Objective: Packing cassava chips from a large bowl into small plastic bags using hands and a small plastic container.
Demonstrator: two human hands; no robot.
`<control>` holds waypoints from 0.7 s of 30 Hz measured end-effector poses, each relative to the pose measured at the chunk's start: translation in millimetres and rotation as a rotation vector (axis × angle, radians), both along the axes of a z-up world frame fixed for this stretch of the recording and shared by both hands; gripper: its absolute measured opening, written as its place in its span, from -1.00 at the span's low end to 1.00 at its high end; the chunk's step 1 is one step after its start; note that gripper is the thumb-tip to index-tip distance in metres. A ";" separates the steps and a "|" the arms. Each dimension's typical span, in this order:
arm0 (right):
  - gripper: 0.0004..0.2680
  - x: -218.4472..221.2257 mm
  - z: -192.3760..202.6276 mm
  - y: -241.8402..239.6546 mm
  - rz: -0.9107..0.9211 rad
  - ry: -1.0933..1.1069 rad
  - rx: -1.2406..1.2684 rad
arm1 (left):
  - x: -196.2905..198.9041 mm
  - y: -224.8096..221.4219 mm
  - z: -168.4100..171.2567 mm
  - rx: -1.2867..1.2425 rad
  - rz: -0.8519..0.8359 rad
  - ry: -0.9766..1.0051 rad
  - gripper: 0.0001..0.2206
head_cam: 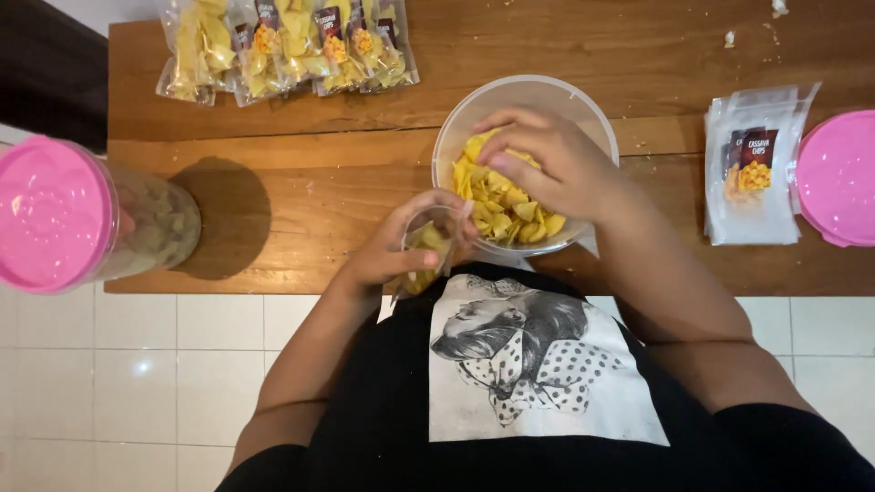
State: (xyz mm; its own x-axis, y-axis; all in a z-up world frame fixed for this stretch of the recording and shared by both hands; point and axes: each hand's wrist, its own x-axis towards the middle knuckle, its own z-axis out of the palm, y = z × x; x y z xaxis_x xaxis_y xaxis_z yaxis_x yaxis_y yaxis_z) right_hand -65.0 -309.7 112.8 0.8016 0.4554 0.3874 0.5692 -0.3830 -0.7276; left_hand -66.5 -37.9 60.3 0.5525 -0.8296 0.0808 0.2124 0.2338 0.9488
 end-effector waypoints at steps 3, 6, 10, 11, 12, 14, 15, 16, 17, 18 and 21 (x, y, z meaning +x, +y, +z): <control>-0.67 7.3 -25.2 -1.7 -0.116 0.385 -0.577 | -2.2 2.2 -16.8 0.052 0.040 -0.051 -0.31; -0.24 8.4 -85.0 0.7 0.010 0.418 -0.936 | -7.9 -0.5 -13.7 0.007 0.048 0.103 -0.34; -0.42 15.6 -99.0 3.6 -0.001 0.468 -1.061 | -9.7 1.2 -8.9 -0.035 0.043 0.181 -0.37; -0.45 17.4 -108.3 2.4 -0.030 0.416 -1.096 | -10.4 1.3 -9.3 -0.042 0.031 0.199 -0.36; -0.47 19.3 -117.4 0.9 -0.060 0.363 -1.130 | -10.9 1.0 -9.7 -0.049 0.020 0.217 -0.35; -0.53 14.5 -94.3 6.2 -0.070 0.370 -1.128 | -8.1 0.6 -9.6 -0.050 0.006 0.214 -0.35; -0.57 11.3 -83.2 8.8 -0.078 0.376 -1.125 | -7.7 0.3 -10.0 -0.051 -0.006 0.210 -0.36; -0.57 7.2 -75.4 11.1 -0.076 0.378 -1.126 | -7.4 -0.4 -11.8 -0.052 -0.005 0.213 -0.36; -0.67 3.0 -67.7 13.6 -0.101 0.303 -1.103 | -7.5 -1.0 -13.6 -0.051 0.007 0.202 -0.36; -0.76 -1.1 -59.6 16.3 -0.126 0.229 -1.078 | -7.8 -1.4 -15.2 -0.050 0.020 0.191 -0.36; -0.91 -3.3 -73.2 2.4 -0.124 -0.006 -0.997 | -5.7 -0.5 -15.1 -0.049 0.019 0.164 -0.36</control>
State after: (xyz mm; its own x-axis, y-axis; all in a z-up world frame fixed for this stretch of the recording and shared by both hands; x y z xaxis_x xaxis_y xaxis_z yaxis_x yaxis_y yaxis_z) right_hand -68.3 -307.3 39.5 0.8647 0.4874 -0.1215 0.4864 -0.8728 -0.0399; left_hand -72.2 -38.3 45.2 0.5773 -0.8161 0.0284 0.3581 0.2843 0.8893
